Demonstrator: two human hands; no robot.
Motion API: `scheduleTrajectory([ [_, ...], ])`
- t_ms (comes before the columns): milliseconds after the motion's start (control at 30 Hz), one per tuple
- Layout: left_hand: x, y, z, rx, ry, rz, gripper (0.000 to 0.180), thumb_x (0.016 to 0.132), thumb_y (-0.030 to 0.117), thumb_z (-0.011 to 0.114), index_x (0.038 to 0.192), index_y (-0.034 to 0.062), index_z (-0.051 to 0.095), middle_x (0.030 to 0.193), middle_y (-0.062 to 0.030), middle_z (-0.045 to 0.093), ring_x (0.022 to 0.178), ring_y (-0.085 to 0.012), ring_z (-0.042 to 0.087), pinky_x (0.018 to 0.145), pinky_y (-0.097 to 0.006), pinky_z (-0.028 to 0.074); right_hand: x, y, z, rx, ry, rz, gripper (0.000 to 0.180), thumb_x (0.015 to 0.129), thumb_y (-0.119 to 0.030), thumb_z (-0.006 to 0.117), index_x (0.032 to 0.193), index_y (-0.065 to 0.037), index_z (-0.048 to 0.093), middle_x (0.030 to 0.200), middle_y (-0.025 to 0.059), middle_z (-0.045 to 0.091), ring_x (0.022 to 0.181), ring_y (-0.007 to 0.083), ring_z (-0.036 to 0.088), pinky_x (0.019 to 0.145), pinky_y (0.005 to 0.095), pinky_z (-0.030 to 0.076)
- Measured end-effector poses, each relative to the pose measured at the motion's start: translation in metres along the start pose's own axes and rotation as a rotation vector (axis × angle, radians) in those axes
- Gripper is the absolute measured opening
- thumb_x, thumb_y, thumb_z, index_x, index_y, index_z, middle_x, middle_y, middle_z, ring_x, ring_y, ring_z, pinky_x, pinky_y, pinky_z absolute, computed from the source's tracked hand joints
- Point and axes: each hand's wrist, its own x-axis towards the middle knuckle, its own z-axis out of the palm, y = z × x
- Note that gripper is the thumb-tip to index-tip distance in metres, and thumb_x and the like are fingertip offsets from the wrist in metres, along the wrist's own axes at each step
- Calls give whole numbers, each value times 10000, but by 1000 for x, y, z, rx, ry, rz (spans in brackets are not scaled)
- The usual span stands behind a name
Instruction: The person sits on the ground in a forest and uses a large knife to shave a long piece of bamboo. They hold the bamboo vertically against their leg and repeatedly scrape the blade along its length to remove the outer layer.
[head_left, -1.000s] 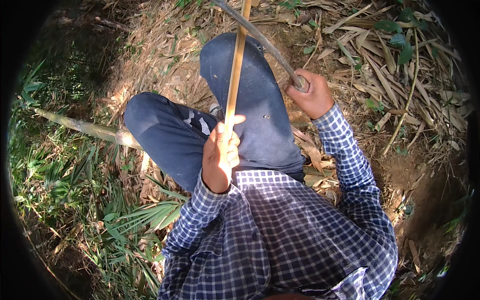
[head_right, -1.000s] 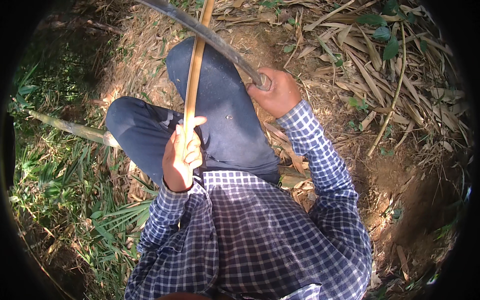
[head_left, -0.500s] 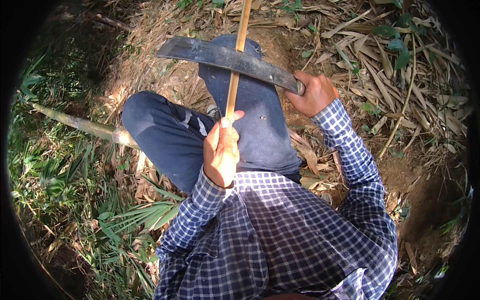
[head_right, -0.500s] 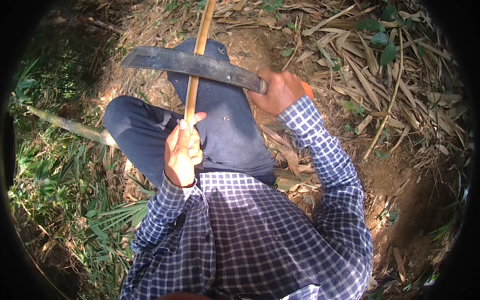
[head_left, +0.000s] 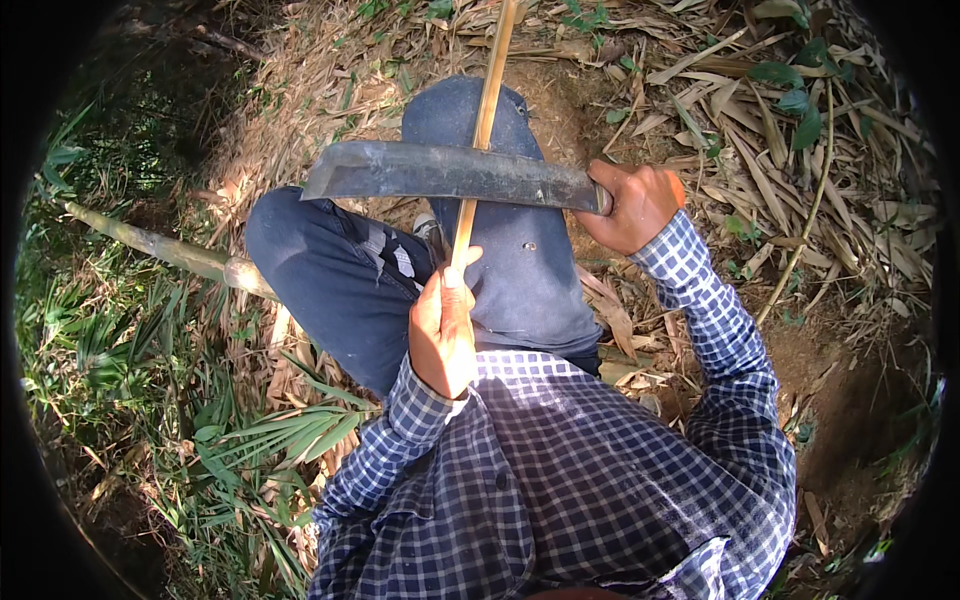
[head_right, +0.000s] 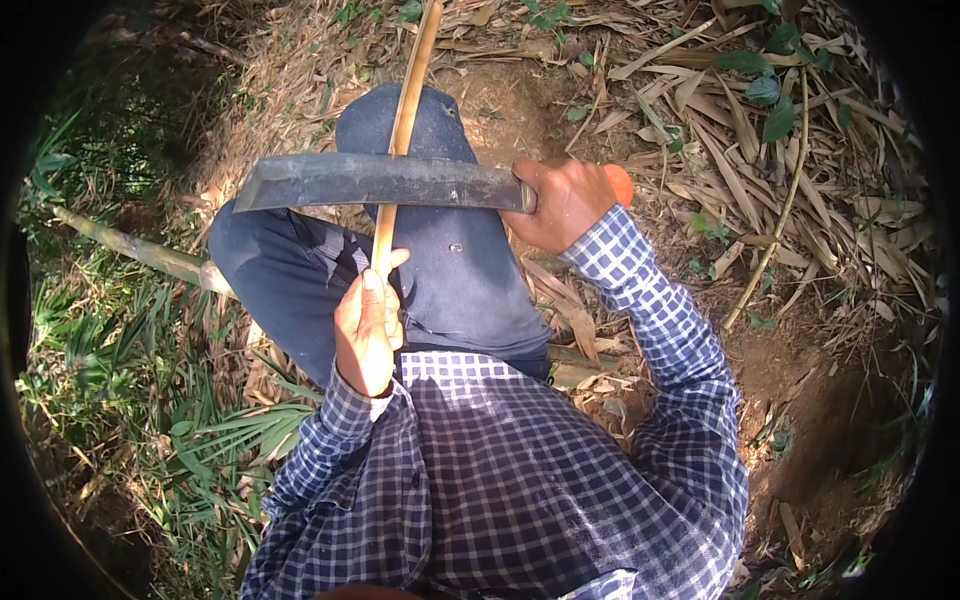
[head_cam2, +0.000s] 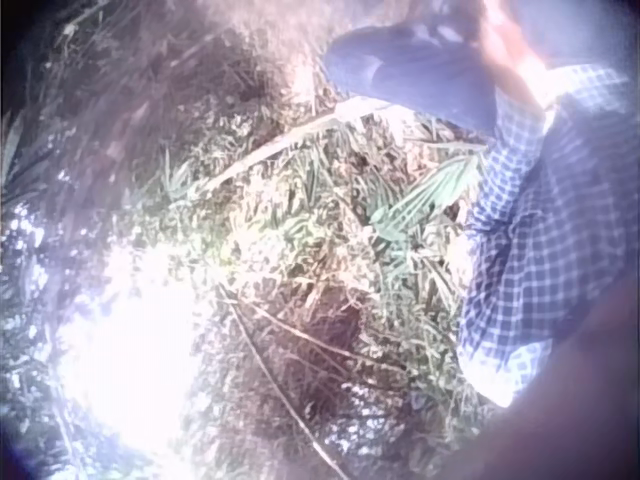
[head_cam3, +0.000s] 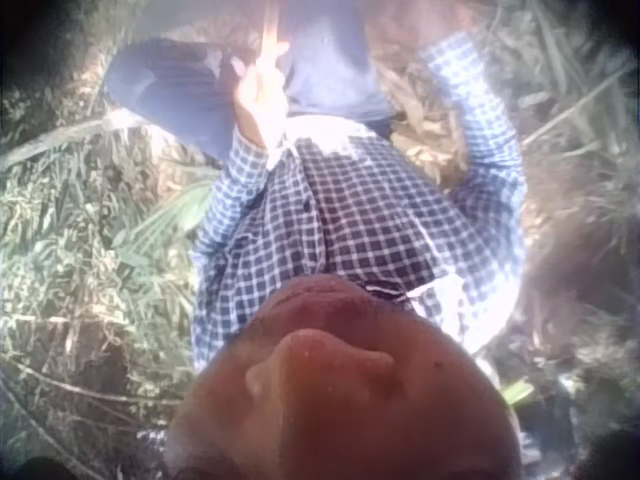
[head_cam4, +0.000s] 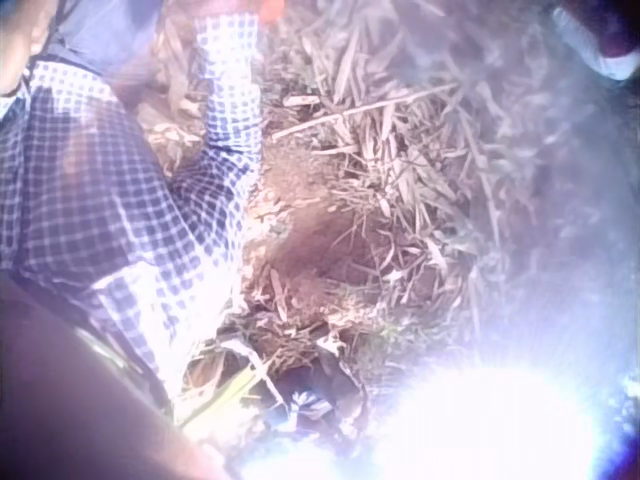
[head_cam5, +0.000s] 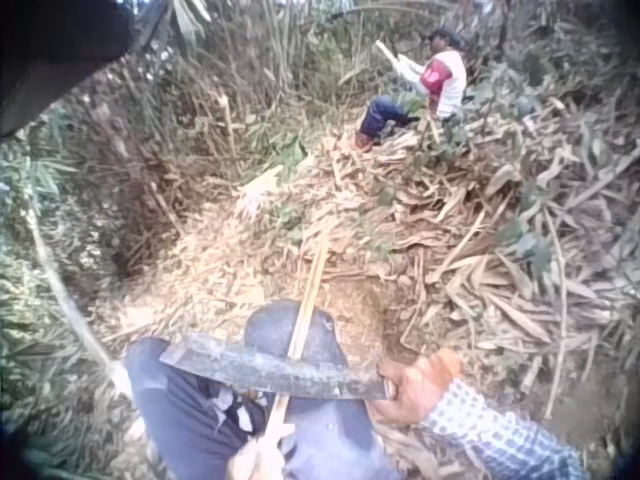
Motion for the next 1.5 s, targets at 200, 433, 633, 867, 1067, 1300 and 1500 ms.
scheduleTrajectory([
  [200, -7, 11, -1, -73, -28, -71, 508, 1055, 376, 363, 1330, -24, 513, 688, 85, 344, 559, 11, 291, 488, -157, 247, 25, 19, 1, 43, 1, 192, 209, 748, -266, 662, 806, -70, 707, 546, 139, 617, 519, 333, 639, 565, 450, 540],
  [433, -13, 9, 1, -54, 1, -44, 474, 1058, 341, 374, 1335, -19, 509, 681, 88, 345, 540, 14, 289, 479, -168, 261, 45, 29, -3, 58, -40, 277, 259, 751, -290, 666, 831, -48, 708, 546, 133, 625, 510, 308, 644, 561, 427, 546],
  [633, -17, -2, -6, 65, -8, -14, 464, 1056, 335, 373, 1336, -11, 506, 679, 85, 371, 529, 11, 323, 474, -180, 284, 35, 31, 4, 31, 3, 118, 260, 777, -264, 656, 847, -16, 692, 522, 114, 600, 459, 260, 607, 504, 388, 518],
  [867, -19, -5, -5, 1, -4, -17, 440, 1054, 306, 383, 1337, -9, 503, 668, 86, 380, 521, 22, 318, 469, -162, 278, 49, 26, -1, 40, -101, 329, 294, 834, -304, 629, 1001, -86, 733, 461, 50, 554, 377, 148, 526, 400, 339, 476],
  [1067, -20, -7, -5, 18, -23, 44, 446, 1049, 303, 412, 1333, -33, 488, 700, 76, 390, 519, 15, 318, 452, -150, 300, 66, 63, 8, -31, 94, 297, 315, 839, -298, 620, 1018, -62, 728, 524, 74, 597, 416, 166, 542, 445, 362, 506],
  [1300, -6, -6, -10, -64, -67, -27, 426, 1051, 313, 393, 1330, 11, 507, 693, 70, 415, 510, 16, 339, 448, -157, 304, 23, 23, 11, 223, -4, 205, 279, 824, -311, 652, 960, -77, 719, 587, 105, 639, 466, 236, 612, 483, 403, 513],
  [1500, 11, 4, 3, -356, -30, -189, 455, 1038, 321, 437, 1342, -16, 470, 698, 90, 365, 517, 13, 298, 436, -146, 285, -19, -18, 16, 67, -25, -74, 250, 749, -300, 717, 855, -75, 690, 594, 150, 632, 532, 339, 638, 517, 437, 521],
])
